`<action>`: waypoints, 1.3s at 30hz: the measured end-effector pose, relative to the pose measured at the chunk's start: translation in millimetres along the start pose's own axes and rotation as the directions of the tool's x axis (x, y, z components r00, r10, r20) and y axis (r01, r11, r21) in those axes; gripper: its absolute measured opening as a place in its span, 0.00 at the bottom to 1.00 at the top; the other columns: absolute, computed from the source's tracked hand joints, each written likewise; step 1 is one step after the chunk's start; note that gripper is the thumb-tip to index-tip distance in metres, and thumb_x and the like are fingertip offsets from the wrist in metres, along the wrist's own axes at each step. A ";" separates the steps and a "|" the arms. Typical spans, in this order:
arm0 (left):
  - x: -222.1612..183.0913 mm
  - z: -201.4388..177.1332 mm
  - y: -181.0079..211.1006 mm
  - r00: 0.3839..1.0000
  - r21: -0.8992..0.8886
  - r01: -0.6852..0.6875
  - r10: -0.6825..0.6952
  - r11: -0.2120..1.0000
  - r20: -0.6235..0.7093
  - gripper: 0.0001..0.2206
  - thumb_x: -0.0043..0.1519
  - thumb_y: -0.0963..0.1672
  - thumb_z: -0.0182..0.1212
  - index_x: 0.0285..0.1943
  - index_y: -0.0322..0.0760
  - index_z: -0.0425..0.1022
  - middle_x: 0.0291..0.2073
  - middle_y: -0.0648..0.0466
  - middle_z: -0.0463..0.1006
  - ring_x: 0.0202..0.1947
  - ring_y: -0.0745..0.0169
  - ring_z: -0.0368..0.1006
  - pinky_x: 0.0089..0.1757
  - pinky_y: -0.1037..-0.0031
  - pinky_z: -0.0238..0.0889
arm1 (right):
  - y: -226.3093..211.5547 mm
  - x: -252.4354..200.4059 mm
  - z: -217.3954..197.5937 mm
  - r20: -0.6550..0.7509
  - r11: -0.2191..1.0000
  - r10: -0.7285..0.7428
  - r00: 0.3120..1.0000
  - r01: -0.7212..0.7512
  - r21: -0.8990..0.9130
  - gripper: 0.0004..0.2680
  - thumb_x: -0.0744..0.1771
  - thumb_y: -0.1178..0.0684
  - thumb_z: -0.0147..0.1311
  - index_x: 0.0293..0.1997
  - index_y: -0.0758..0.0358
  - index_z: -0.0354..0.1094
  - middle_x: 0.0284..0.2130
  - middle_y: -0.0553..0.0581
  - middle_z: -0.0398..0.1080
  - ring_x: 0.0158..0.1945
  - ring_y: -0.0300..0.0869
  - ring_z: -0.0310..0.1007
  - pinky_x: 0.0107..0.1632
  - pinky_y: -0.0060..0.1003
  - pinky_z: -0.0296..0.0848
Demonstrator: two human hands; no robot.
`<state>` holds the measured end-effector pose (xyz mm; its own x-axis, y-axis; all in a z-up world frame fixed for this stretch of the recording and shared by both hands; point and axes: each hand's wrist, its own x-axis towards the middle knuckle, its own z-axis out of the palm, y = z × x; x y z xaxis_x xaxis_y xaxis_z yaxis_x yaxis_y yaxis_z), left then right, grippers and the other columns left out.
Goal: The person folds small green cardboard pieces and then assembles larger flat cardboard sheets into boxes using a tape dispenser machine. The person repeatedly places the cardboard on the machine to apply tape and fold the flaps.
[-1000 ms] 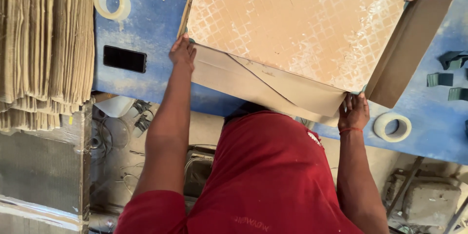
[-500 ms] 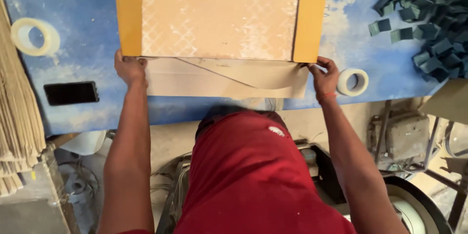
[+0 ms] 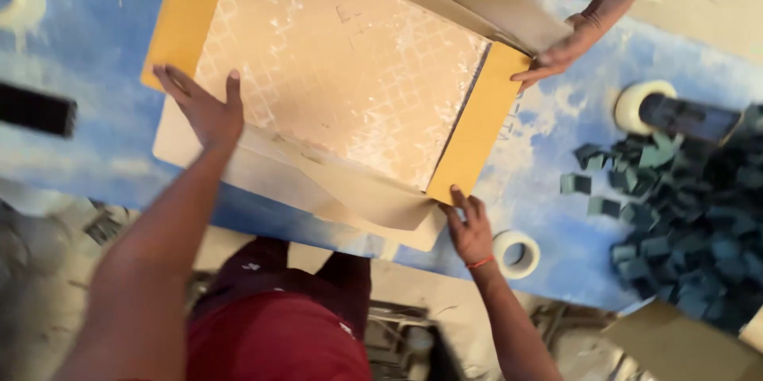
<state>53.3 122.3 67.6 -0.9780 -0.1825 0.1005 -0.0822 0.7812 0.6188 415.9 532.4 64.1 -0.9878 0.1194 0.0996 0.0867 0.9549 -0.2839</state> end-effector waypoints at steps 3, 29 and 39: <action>-4.2 -30.6 13.8 0.986 0.113 -0.046 0.027 0.993 0.166 0.51 0.73 0.60 0.62 0.80 0.14 0.33 0.83 0.33 0.28 0.83 0.28 0.38 0.75 0.54 0.46 | 3.7 -0.1 -1.9 0.031 0.968 -0.246 0.969 0.247 -0.036 0.18 0.60 0.59 0.61 0.56 0.56 0.73 0.66 0.64 0.61 0.59 0.63 0.63 0.62 0.50 0.69; 251.4 -12.6 28.4 0.531 -0.147 0.416 -0.109 0.897 0.840 0.32 0.66 0.53 0.54 0.75 0.31 0.59 0.66 0.37 0.68 0.66 0.35 0.62 0.61 0.53 0.58 | -25.0 111.9 -49.2 0.502 0.202 0.629 0.594 -0.748 0.632 0.40 0.57 0.43 0.73 0.74 0.61 0.50 0.66 0.60 0.63 0.68 0.47 0.62 0.66 0.43 0.63; 220.6 199.0 236.4 -0.386 -0.523 -0.142 0.440 0.840 0.811 0.31 0.66 0.52 0.52 0.78 0.41 0.54 0.74 0.47 0.56 0.71 0.47 0.56 0.65 0.59 0.50 | -37.4 73.5 -4.1 0.520 -0.121 0.650 0.554 -0.601 0.790 0.33 0.54 0.47 0.75 0.63 0.70 0.67 0.52 0.64 0.78 0.51 0.48 0.79 0.53 0.43 0.79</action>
<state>-220.0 385.4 81.1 0.1859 0.8982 -0.3983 0.1705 0.3698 0.9134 340.6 506.5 86.0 -0.5584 0.5451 -0.6253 0.4807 -0.4017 -0.7794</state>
